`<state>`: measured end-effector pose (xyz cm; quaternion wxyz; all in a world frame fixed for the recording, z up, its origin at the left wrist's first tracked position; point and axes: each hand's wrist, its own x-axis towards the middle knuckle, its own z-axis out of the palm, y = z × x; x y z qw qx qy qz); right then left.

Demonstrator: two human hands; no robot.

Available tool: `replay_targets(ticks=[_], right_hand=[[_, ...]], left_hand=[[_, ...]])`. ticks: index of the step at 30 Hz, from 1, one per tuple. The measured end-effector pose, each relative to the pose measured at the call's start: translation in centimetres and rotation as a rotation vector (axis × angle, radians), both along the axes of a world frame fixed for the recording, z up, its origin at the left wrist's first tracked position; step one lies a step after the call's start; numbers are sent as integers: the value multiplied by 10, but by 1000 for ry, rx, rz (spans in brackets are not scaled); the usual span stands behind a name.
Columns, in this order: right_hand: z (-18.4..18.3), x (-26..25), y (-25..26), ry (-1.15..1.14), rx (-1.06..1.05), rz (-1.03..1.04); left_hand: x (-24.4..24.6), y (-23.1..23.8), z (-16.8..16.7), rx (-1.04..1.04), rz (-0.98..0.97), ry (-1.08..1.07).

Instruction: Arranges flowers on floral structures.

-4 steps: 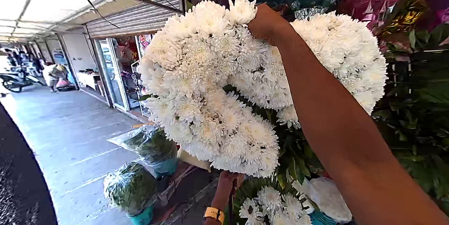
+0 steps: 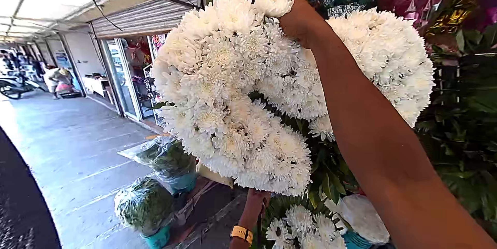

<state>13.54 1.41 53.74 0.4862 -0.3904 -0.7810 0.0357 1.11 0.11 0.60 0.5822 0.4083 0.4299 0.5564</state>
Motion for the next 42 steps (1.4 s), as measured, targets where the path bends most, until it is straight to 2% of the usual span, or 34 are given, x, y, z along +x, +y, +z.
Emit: replay_targets(ticks=[8, 11, 13, 18, 24, 30, 42], right_hand=[[3, -6, -1, 26, -23, 119], [6, -9, 1, -95, 47, 4], [6, -12, 3, -171, 14, -50], [4, -10, 2, -24, 65, 159], [11, -15, 3, -182, 75, 0], [4, -21, 8, -180, 55, -14], [7, -41, -5, -281, -18, -209]], left_hand=[[10, 5, -9, -15, 3, 4], [10, 4, -9, -5, 9, -9], [12, 4, -11, -7, 11, -16], [13, 3, -14, 2, 4, -41], [15, 6, -18, 11, 10, -18], [17, 4, -13, 3, 42, -30], [17, 3, -13, 4, 48, -51]])
